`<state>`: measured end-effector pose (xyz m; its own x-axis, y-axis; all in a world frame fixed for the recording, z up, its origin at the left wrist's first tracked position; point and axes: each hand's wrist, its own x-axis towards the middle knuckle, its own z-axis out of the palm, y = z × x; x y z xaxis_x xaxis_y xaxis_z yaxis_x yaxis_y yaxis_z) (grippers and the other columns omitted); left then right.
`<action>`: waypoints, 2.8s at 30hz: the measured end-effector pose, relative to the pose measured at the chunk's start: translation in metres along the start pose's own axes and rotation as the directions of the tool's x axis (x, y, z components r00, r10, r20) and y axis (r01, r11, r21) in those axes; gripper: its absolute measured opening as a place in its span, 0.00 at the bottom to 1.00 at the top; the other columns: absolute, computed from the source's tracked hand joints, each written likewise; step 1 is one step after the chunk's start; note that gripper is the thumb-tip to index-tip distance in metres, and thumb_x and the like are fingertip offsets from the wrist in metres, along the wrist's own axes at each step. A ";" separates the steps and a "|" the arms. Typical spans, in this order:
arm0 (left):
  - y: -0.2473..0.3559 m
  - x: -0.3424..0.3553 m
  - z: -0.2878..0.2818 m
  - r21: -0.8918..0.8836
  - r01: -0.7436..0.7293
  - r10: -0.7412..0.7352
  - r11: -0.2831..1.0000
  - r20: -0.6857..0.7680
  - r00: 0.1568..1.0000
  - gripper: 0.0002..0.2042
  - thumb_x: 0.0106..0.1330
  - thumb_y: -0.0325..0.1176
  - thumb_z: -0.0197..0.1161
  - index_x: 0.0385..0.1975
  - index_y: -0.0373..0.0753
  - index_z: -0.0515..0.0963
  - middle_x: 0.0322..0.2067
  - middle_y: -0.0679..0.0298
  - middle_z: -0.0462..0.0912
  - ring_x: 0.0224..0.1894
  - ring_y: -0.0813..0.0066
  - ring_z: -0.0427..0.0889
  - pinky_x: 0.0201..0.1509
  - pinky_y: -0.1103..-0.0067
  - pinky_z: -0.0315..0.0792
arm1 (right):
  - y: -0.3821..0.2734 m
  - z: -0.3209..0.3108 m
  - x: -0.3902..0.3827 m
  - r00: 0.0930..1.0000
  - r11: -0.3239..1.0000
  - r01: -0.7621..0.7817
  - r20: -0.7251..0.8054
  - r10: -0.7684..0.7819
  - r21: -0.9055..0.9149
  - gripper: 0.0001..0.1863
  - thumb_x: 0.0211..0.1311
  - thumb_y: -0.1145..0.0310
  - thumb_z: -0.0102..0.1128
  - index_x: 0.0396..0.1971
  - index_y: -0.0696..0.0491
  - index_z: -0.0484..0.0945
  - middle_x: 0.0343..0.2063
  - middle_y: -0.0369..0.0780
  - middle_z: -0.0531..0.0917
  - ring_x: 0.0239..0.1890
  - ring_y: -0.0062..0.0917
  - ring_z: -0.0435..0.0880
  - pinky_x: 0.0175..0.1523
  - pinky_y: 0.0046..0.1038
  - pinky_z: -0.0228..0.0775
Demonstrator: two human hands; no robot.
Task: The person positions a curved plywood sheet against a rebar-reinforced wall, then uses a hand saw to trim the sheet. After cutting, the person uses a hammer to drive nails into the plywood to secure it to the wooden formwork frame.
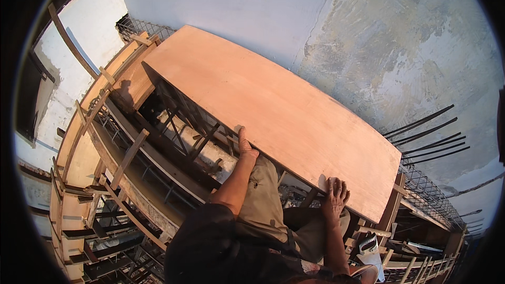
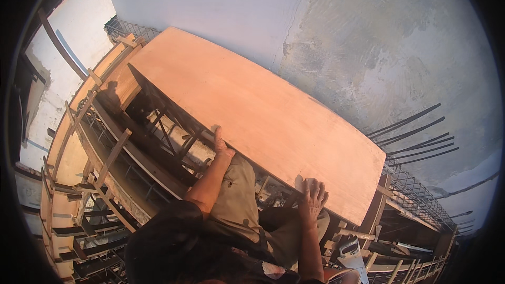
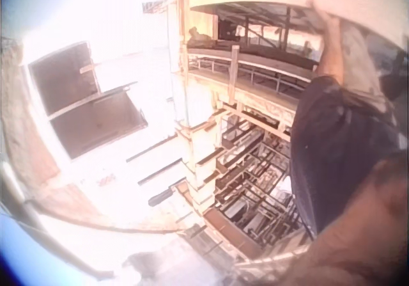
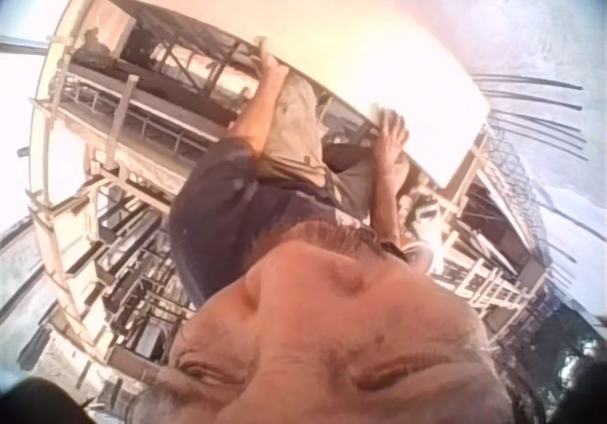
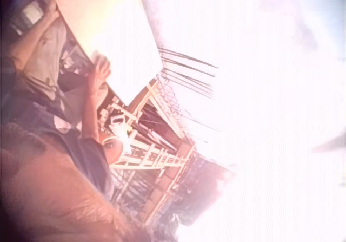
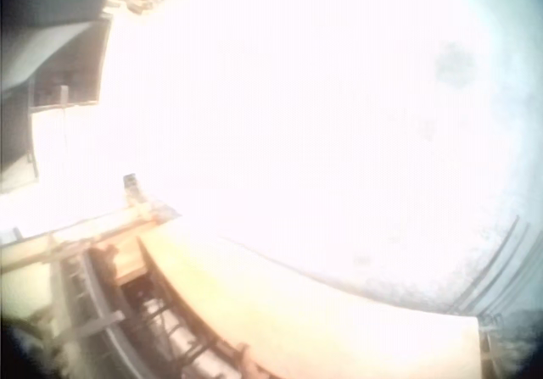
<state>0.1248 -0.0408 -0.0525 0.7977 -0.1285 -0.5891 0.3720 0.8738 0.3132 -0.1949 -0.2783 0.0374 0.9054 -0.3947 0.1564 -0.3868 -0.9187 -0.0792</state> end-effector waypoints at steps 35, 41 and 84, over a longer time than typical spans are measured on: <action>0.032 -0.053 0.366 0.236 -0.030 -0.001 0.971 0.131 0.991 0.51 0.70 0.39 0.67 0.75 0.36 0.28 0.77 0.47 0.49 0.75 0.50 0.59 0.68 0.48 0.66 | 0.092 -0.263 0.261 0.982 0.970 0.083 0.148 -0.119 0.227 0.47 0.37 0.70 0.67 0.68 0.52 0.71 0.50 0.56 0.84 0.56 0.47 0.83 0.62 0.38 0.72; 0.035 -0.037 0.374 0.229 -0.103 0.048 0.968 0.233 0.971 0.54 0.69 0.38 0.69 0.74 0.34 0.24 0.77 0.49 0.50 0.76 0.54 0.59 0.71 0.51 0.62 | 0.096 -0.252 0.275 0.986 0.980 0.146 0.063 -0.156 0.134 0.49 0.43 0.69 0.69 0.72 0.46 0.65 0.53 0.52 0.82 0.58 0.46 0.80 0.63 0.41 0.70; 0.131 0.207 0.470 0.630 -0.522 0.423 -0.575 0.775 0.470 0.27 0.68 0.43 0.58 0.69 0.57 0.71 0.67 0.61 0.75 0.66 0.63 0.74 0.67 0.71 0.68 | 0.130 -0.233 0.343 0.990 0.980 -0.032 -0.142 0.004 -0.196 0.41 0.47 0.63 0.68 0.68 0.44 0.70 0.55 0.47 0.83 0.58 0.43 0.81 0.63 0.42 0.73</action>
<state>0.5616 -0.1728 0.2167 0.9000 -0.0543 0.4326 -0.3311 -0.7307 0.5970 0.0249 -0.5358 0.3102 0.8698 -0.3962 0.2941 -0.4425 -0.8900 0.1098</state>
